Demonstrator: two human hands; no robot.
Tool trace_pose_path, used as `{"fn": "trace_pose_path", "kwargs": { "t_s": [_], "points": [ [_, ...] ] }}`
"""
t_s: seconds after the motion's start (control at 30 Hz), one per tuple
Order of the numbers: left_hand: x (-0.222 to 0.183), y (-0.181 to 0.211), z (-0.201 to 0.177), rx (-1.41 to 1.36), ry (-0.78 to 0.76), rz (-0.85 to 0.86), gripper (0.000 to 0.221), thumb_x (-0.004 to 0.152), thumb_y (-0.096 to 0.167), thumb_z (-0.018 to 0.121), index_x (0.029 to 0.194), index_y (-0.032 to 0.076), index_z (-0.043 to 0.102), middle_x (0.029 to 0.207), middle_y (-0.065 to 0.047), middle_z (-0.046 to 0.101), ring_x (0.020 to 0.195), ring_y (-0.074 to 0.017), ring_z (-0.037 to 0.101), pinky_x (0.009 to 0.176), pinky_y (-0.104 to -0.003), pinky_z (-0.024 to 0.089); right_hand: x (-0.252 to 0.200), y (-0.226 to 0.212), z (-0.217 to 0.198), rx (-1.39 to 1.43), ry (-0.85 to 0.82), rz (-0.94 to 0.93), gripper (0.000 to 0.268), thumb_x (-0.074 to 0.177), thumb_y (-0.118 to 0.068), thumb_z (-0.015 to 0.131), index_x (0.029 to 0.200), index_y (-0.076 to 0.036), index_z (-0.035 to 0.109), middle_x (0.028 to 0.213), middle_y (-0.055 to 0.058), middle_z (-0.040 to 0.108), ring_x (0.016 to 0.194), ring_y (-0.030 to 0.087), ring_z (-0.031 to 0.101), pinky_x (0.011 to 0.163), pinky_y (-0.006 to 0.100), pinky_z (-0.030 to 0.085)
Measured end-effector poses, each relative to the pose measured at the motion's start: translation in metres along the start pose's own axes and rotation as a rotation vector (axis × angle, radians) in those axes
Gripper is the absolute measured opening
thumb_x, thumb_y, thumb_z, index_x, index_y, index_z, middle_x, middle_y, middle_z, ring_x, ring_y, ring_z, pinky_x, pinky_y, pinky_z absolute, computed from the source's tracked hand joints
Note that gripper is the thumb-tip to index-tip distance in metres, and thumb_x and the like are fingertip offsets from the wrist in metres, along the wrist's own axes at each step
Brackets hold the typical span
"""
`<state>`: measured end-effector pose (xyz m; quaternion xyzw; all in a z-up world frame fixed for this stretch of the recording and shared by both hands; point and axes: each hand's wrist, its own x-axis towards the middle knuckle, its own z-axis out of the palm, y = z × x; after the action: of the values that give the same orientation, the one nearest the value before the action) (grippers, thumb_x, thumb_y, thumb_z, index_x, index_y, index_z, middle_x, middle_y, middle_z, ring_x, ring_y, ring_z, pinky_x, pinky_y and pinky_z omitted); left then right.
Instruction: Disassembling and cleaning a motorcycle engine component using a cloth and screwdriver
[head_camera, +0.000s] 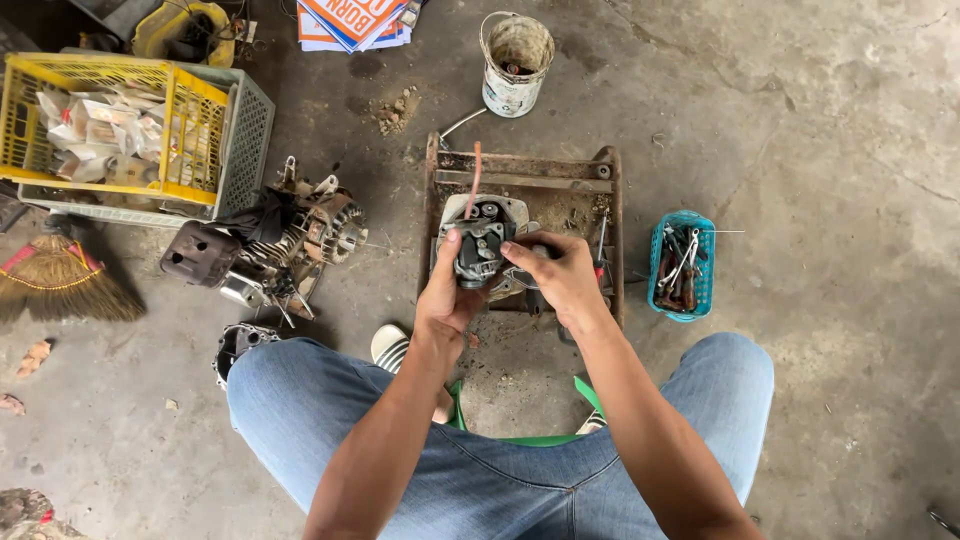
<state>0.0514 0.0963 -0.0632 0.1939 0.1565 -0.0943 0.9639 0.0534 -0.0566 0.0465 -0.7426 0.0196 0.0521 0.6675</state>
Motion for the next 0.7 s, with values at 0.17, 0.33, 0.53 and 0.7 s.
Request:
{"fn": "trace_pose_path", "kwargs": {
  "t_s": [0.17,0.33,0.53,0.7],
  "points": [
    [-0.013,0.023,0.028,0.143,0.111,-0.033,0.068,0.089,0.054,0.073,0.13,0.002,0.058,0.117,-0.018,0.068,0.103,-0.0327,0.067,0.093,-0.06,0.052,0.006,0.008,0.011,0.062,0.099,-0.003,0.012,0.075,-0.006,0.088,0.082,-0.002,0.08,0.077,0.012,0.07,0.076,0.016,0.061,0.072,0.031,0.049],
    [-0.019,0.039,0.047,0.218,0.13,0.016,0.071,0.091,0.062,0.065,0.131,0.003,0.059,0.113,-0.011,0.066,0.095,-0.0237,0.063,0.087,-0.053,0.054,0.013,0.002,0.022,0.069,0.102,-0.022,0.013,0.072,-0.006,0.089,0.079,-0.004,0.079,0.078,0.009,0.069,0.075,0.013,0.061,0.071,0.027,0.048],
    [-0.041,0.081,0.104,0.827,0.279,-0.021,0.094,0.094,0.075,0.034,0.14,-0.005,0.056,0.127,-0.033,0.062,0.118,-0.039,0.067,0.101,-0.057,0.052,0.033,-0.012,0.027,0.001,0.011,0.083,0.011,0.086,-0.011,0.08,0.091,-0.001,0.077,0.086,0.019,0.069,0.08,0.031,0.061,0.081,0.04,0.047],
    [-0.012,0.082,0.059,0.941,0.363,0.182,0.077,0.093,0.067,0.061,0.126,-0.002,0.068,0.106,-0.022,0.07,0.09,-0.0303,0.07,0.082,-0.044,0.062,0.046,-0.029,0.029,-0.009,0.024,0.079,0.015,0.077,-0.017,0.084,0.085,-0.006,0.079,0.077,0.012,0.067,0.077,0.019,0.055,0.072,0.03,0.043]
  ]
}}
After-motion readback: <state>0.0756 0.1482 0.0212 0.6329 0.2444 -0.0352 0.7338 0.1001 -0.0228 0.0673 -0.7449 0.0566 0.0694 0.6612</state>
